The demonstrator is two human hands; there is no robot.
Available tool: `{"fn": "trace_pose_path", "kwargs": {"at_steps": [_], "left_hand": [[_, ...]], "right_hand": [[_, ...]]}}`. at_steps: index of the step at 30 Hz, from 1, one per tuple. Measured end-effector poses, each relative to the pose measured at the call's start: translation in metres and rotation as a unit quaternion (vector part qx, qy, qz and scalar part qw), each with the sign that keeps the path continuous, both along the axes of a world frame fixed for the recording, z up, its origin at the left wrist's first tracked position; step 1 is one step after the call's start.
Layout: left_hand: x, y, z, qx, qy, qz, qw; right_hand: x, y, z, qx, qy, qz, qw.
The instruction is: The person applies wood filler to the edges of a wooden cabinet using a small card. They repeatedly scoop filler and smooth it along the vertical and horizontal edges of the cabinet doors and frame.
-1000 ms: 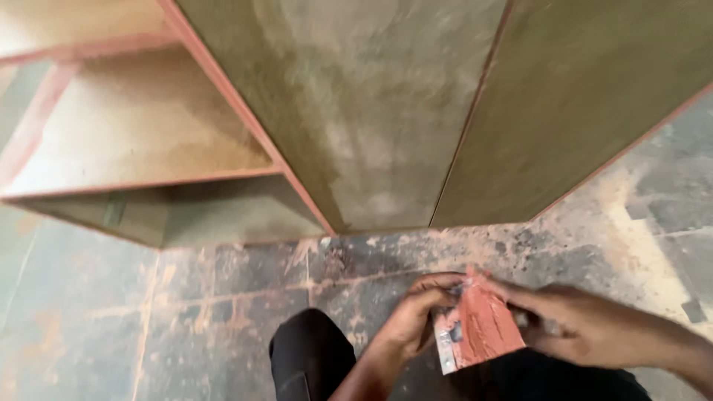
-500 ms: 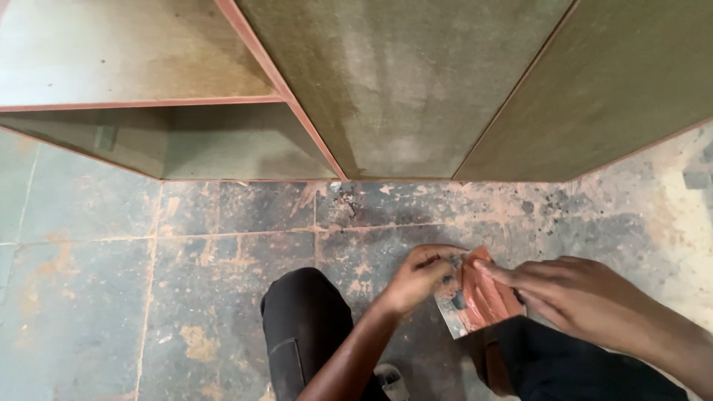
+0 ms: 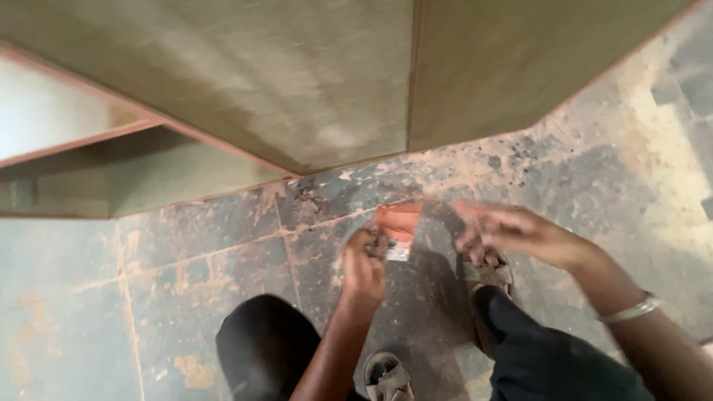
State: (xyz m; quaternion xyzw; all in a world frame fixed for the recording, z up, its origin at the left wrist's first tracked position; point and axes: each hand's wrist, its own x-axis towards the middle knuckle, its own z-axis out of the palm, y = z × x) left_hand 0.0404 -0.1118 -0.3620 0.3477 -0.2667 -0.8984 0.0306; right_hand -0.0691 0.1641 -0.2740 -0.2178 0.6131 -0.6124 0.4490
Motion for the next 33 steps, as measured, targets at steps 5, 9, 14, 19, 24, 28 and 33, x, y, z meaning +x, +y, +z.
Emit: {"fn": "trace_pose_path", "kwargs": {"at_steps": [5,9,14,19,24,28,33], "left_hand": [[-0.016,0.031,0.007,0.034,0.011,-0.086,0.996],[-0.031,0.061,0.015,0.031,-0.007,-0.158,0.987],[-0.047,0.073,0.005,0.022,0.020,-0.155,0.987],[-0.055,0.078,-0.014,0.023,-0.023,-0.168,0.985],[-0.061,0.083,-0.026,-0.020,0.006,-0.203,0.979],[-0.066,0.088,-0.027,-0.028,0.015,-0.200,0.979],[-0.056,0.078,-0.021,-0.004,0.003,-0.196,0.981]], "right_hand": [[-0.049,-0.003,-0.131,-0.033,-0.219,-0.436,0.872],[-0.105,0.007,-0.189,-0.130,-0.216,-0.552,0.795],[-0.150,0.014,-0.195,-0.124,-0.230,-0.664,0.701],[-0.167,0.008,-0.188,-0.053,-0.245,-0.579,0.776],[-0.171,0.038,-0.208,0.156,-0.051,-0.557,0.814],[-0.184,0.054,-0.228,0.333,0.165,-0.472,0.799],[-0.188,0.019,-0.231,0.475,0.197,-0.423,0.746]]}}
